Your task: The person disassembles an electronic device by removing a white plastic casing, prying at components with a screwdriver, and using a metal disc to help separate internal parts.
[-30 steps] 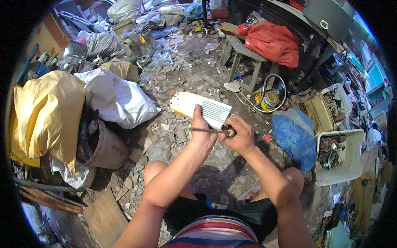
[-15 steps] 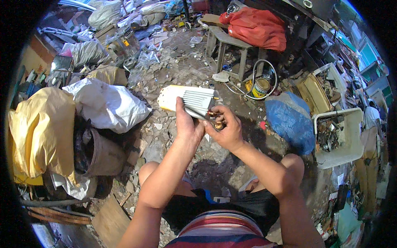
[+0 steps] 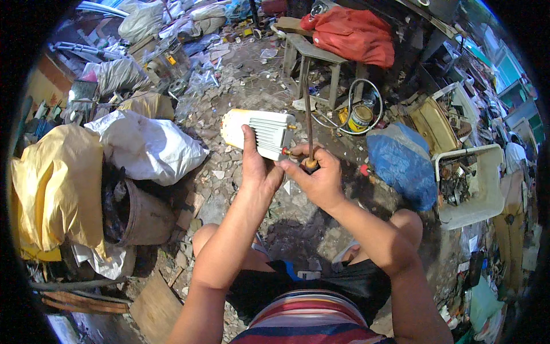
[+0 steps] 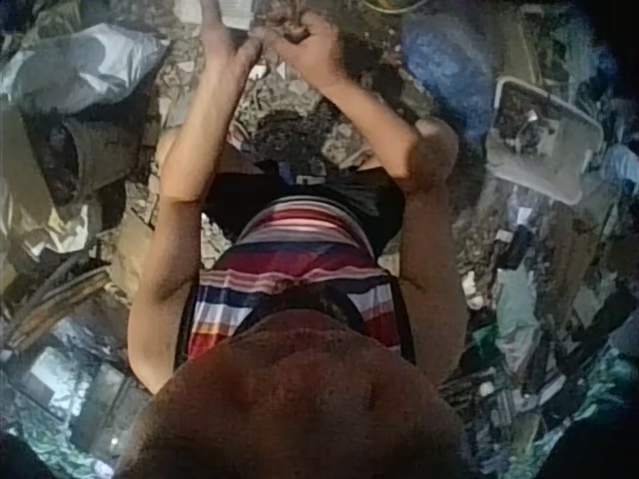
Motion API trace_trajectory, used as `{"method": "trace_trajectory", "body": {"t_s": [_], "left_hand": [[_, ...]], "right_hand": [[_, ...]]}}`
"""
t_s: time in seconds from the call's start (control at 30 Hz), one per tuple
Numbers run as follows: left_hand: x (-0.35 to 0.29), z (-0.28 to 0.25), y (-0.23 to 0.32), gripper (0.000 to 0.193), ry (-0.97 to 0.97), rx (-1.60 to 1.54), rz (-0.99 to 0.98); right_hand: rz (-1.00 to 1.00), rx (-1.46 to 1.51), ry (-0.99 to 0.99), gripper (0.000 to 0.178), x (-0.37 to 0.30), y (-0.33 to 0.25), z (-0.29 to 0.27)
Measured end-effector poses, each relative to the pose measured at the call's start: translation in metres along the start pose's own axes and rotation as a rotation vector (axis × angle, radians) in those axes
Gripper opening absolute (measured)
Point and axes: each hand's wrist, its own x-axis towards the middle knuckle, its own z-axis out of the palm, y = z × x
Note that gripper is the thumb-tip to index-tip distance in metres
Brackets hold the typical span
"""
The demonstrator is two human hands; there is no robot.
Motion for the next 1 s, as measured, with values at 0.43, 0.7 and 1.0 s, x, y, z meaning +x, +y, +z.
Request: {"method": "trace_trajectory", "body": {"t_s": [0.43, 0.7, 1.0], "left_hand": [[0.000, 0.000, -0.003, 0.060, -0.086, 0.024, 0.069], [0.000, -0.003, -0.002, 0.060, -0.110, 0.153, 0.157], [0.008, -0.012, 0.007, 0.047, -0.073, 0.008, 0.013]], "right_hand": [[-0.081, -0.065, 0.013, 0.027, 0.009, -0.019, -0.008], [0.065, 0.013, -0.117, 0.025, 0.012, -0.014, -0.013], [0.058, 0.139, -0.133, 0.034, 0.014, -0.005, -0.013]]}}
